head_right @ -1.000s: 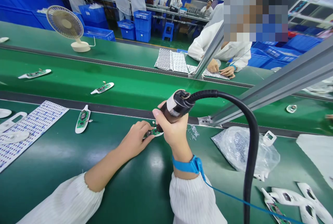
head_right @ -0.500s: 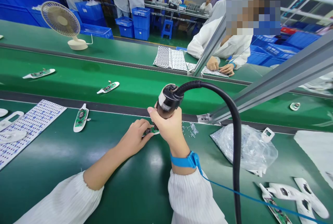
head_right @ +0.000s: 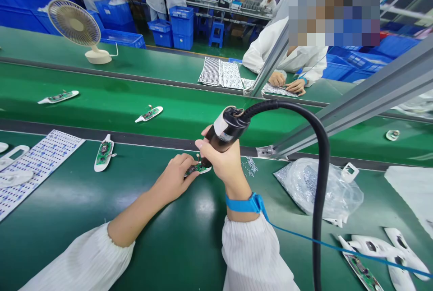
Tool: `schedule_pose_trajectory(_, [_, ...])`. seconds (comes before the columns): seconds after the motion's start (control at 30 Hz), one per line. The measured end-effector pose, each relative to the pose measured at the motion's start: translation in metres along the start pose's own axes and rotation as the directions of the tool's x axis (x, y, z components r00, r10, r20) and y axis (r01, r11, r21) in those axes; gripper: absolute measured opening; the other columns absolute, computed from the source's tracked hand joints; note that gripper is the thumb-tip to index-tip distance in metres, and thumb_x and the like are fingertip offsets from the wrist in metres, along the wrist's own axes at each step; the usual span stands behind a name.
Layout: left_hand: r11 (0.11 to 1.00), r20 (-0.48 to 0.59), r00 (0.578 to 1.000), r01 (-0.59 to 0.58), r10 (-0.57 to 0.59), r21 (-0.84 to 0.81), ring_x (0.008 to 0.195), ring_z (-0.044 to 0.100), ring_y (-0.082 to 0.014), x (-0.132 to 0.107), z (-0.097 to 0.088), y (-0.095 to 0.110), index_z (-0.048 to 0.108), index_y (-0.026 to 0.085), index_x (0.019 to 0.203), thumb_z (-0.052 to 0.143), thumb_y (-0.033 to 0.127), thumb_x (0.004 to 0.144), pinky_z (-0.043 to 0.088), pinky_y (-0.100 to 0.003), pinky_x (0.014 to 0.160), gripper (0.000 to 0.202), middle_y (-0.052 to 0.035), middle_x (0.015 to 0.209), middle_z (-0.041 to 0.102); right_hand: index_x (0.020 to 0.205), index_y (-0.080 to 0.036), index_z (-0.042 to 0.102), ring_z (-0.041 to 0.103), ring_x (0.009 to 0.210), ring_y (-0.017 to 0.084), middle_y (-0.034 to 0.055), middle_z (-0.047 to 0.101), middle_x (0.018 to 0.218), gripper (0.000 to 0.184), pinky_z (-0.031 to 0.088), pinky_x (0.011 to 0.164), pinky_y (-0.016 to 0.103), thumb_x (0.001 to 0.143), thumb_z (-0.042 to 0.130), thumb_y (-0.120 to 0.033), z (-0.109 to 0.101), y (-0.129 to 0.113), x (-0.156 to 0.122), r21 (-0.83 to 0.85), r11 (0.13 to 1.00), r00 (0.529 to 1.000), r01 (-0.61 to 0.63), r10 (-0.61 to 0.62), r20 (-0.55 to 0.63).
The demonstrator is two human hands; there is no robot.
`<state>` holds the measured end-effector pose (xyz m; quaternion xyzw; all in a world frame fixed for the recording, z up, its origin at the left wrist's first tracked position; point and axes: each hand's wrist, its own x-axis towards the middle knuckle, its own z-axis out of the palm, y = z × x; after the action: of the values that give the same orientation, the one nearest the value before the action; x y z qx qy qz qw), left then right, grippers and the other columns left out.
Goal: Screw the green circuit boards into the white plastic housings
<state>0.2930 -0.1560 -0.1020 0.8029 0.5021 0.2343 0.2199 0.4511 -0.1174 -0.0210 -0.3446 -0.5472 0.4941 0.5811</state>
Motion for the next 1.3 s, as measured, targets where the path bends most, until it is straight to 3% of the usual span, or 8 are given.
schedule_pose_trajectory(0.77, [1.000,-0.011,1.000,-0.020,0.019,-0.021,0.099,0.057,-0.0265,-0.002,0.001,-0.001,0.062,0.019,0.106,0.059,0.023,0.096,0.047,-0.043,0.086,0.011,-0.0078,0.113,0.063,0.081,-0.021,0.058,0.056,0.051,0.013,-0.0050,0.060,0.057,0.017,0.048,0.054,0.028,0.077,0.075,-0.024,-0.001,0.001,0.001,0.010,1.000,0.999,-0.030,0.029,0.041])
schedule_pose_trajectory(0.87, [0.999,-0.015,0.999,-0.030,0.030,-0.029,0.100,0.058,-0.0262,-0.004,0.001,-0.003,0.062,0.019,0.107,0.057,0.024,0.097,0.048,-0.044,0.088,0.011,-0.0079,0.112,0.064,0.089,-0.021,0.061,0.058,0.049,0.014,-0.0053,0.061,0.056,0.021,0.048,0.052,0.029,0.077,0.076,-0.028,-0.009,-0.002,0.003,0.078,0.997,0.999,0.011,-0.008,-0.039])
schedule_pose_trajectory(0.93, [0.998,-0.034,0.998,-0.050,0.049,-0.033,0.101,0.058,-0.0258,0.003,0.001,-0.009,0.061,0.020,0.108,0.056,0.024,0.098,0.048,-0.044,0.090,0.013,-0.0081,0.111,0.064,0.089,-0.022,0.061,0.056,0.046,0.014,-0.0057,0.060,0.054,0.020,0.048,0.050,0.029,0.078,0.074,-0.033,-0.023,-0.008,0.006,0.143,0.982,0.977,0.120,-0.092,-0.194])
schedule_pose_trajectory(1.03, [0.995,-0.079,0.992,-0.095,0.095,0.002,0.101,0.059,-0.0254,0.041,-0.003,-0.023,0.062,0.019,0.110,0.057,0.025,0.097,0.049,-0.042,0.090,0.015,-0.0088,0.110,0.065,0.083,-0.021,0.060,0.053,0.044,0.013,-0.0063,0.056,0.053,0.020,0.047,0.048,0.029,0.078,0.071,-0.038,-0.054,-0.017,0.010,0.153,0.949,0.878,0.274,-0.182,-0.443])
schedule_pose_trajectory(1.13, [0.995,-0.094,0.992,-0.077,0.083,0.071,0.102,0.060,-0.0254,0.110,-0.008,-0.038,0.065,0.019,0.106,0.063,0.025,0.094,0.049,-0.041,0.093,0.014,-0.0089,0.109,0.065,0.079,-0.021,0.059,0.053,0.044,0.013,-0.0063,0.054,0.053,0.022,0.048,0.049,0.030,0.077,0.069,-0.041,-0.080,-0.019,0.010,0.139,0.944,0.801,0.299,-0.169,-0.575])
schedule_pose_trajectory(1.23, [0.992,-0.094,0.996,0.003,0.009,0.130,0.105,0.061,-0.0254,0.182,-0.005,-0.047,0.067,0.018,0.103,0.065,0.026,0.093,0.048,-0.040,0.097,0.013,-0.0090,0.109,0.066,0.079,-0.021,0.059,0.052,0.043,0.013,-0.0063,0.054,0.052,0.022,0.048,0.049,0.029,0.077,0.069,-0.040,-0.091,-0.015,0.009,0.168,0.947,0.781,0.275,-0.118,-0.613])
schedule_pose_trajectory(1.3, [0.987,-0.099,0.995,0.033,-0.017,0.156,0.107,0.061,-0.0262,0.214,0.001,-0.047,0.067,0.017,0.102,0.064,0.026,0.094,0.048,-0.040,0.097,0.013,-0.0097,0.107,0.066,0.080,-0.021,0.059,0.052,0.043,0.014,-0.0061,0.055,0.052,0.022,0.048,0.048,0.029,0.076,0.070,-0.039,-0.092,-0.012,0.009,0.177,0.947,0.786,0.270,-0.111,-0.608])
